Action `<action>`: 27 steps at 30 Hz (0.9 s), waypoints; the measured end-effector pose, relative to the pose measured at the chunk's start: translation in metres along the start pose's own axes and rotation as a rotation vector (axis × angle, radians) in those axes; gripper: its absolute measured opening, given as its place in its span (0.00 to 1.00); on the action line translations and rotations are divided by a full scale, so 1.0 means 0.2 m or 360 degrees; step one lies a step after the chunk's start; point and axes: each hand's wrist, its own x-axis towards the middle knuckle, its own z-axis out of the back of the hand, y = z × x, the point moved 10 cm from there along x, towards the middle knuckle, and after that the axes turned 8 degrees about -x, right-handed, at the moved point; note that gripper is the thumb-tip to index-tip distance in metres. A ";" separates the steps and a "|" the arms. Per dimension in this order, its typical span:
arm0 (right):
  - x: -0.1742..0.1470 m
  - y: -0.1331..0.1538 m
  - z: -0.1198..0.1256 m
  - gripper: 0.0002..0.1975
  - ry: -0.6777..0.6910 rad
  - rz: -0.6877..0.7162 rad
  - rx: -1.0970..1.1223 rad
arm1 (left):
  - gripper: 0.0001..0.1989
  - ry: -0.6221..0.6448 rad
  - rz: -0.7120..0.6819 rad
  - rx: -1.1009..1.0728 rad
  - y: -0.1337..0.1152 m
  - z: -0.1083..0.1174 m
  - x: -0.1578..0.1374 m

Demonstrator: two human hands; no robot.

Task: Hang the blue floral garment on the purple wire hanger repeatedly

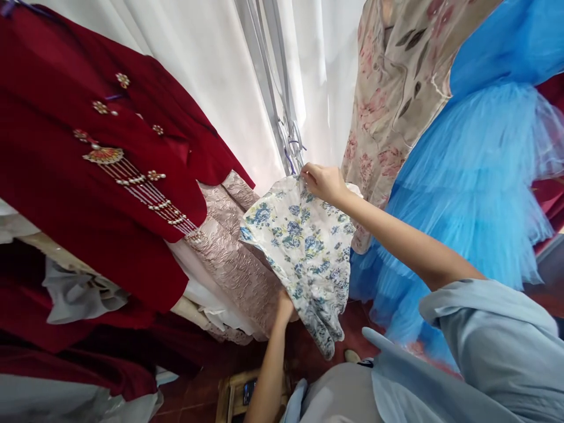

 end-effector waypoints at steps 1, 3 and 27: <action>-0.02 0.00 0.01 0.16 -0.0013 0.0004 0.0021 | 0.15 -0.0195 -0.0202 0.0038 -0.16 0.12 0.04; -0.05 0.00 0.02 0.15 -0.0001 0.0036 0.0095 | 0.17 -0.0807 -0.0867 0.0153 -0.59 0.35 -0.02; -0.83 -0.02 -0.72 0.13 0.0349 -0.1449 0.2053 | 0.09 -0.0003 -0.2257 0.0733 -1.96 -0.67 -0.26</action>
